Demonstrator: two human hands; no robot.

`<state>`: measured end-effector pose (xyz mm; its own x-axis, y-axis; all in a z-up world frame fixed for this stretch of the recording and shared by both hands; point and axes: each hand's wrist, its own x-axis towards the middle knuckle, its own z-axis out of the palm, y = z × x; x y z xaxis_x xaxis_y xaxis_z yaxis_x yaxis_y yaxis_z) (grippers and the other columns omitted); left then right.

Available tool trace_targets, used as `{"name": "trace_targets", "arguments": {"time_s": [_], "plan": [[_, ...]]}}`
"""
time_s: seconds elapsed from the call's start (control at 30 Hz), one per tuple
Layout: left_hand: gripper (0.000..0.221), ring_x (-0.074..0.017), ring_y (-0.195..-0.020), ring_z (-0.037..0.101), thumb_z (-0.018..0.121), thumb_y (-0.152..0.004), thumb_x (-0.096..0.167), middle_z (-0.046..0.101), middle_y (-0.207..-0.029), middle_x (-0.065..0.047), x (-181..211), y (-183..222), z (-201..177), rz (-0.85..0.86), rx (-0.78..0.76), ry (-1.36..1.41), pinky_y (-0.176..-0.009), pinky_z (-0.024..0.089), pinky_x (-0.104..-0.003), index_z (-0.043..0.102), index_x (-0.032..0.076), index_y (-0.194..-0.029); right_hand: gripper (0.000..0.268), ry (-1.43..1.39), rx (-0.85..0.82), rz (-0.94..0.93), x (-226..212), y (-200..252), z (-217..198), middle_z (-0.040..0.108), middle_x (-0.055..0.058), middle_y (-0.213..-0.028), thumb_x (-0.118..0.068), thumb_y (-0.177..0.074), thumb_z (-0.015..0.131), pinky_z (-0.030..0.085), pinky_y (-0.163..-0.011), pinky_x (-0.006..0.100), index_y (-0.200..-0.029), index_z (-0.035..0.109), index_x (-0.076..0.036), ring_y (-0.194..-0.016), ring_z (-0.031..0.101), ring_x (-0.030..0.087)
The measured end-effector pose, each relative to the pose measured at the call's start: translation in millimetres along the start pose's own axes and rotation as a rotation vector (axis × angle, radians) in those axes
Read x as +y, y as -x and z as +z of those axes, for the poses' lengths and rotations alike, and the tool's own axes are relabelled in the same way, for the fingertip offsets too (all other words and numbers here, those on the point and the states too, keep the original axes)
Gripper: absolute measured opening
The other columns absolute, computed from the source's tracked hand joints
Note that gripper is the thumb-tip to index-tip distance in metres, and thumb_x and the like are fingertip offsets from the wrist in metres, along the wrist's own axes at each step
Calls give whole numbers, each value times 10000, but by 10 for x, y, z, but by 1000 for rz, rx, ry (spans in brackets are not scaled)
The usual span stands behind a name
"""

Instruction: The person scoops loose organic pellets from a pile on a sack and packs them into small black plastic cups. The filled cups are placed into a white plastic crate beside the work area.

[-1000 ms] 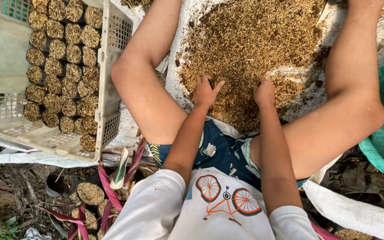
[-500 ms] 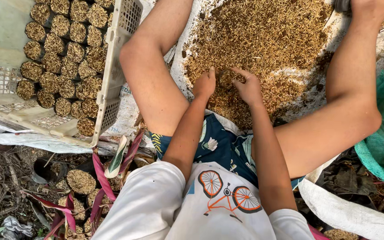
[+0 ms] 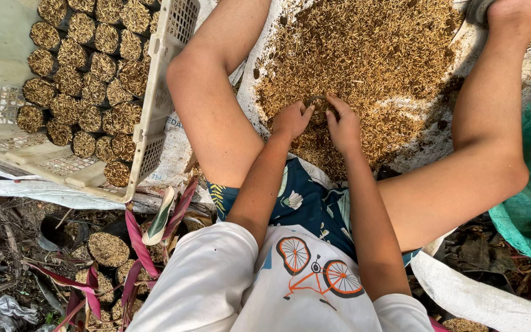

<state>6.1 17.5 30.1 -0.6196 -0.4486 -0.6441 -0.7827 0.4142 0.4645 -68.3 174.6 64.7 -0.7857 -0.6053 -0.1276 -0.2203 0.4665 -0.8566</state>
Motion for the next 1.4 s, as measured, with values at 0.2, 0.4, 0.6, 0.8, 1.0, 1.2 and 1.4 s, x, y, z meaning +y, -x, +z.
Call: {"name": "trace_targets", "arguments": {"time_s": [0.2,0.4,0.6,0.8,1.0,1.2,1.4], "plan": [[335,-341,-837,698,479,-998,423,726,-889,-119,9,-54,71,48,80,69,-726,533,-496,684,158,-1023,457,344,8,-195,-119,190,237,585,193,-1458,-91,-962,689,493,-1066,432,-1412,621,-47,-1327,574,381],[349,-381,-863,689,463,-1017,420,725,-907,-140,-74,-71,92,99,97,-96,-762,527,-537,668,138,-999,295,733,74,-323,-157,32,274,657,96,-1268,-133,-885,748,512,-929,425,-1180,731,-140,-1143,606,308],[427,-371,-797,686,421,-1046,455,705,-843,-151,-84,-316,54,19,165,37,-742,526,-525,643,95,-986,209,634,63,-368,-42,-127,188,685,44,-1179,-124,-888,751,523,-932,406,-1096,758,-133,-1101,626,280],[508,-436,-841,673,471,-995,543,709,-943,-207,29,20,115,112,315,105,-726,529,-571,653,71,-1048,216,420,86,-136,-196,-5,24,698,184,-1139,-182,-1011,666,560,-803,460,-1197,738,-100,-962,669,403],[465,-387,-854,674,517,-1028,507,694,-929,-176,95,51,42,53,100,80,-766,522,-551,617,53,-1047,343,641,-90,-141,-75,-83,73,690,103,-1117,-239,-926,677,577,-869,413,-1261,699,-170,-1015,669,302],[398,-361,-933,663,540,-1020,456,686,-1021,-153,8,-83,194,31,106,135,-817,513,-526,623,75,-1097,418,728,-155,-123,89,-75,151,667,85,-1126,-226,-939,646,577,-872,397,-1355,647,-190,-1062,652,271],[279,-380,-967,660,555,-1003,333,696,-1032,-168,-16,-156,143,159,196,129,-850,520,-528,659,83,-1072,474,834,-130,-199,-82,-127,219,632,78,-1181,-342,-898,688,582,-872,396,-1337,604,-185,-1066,637,273]]}}
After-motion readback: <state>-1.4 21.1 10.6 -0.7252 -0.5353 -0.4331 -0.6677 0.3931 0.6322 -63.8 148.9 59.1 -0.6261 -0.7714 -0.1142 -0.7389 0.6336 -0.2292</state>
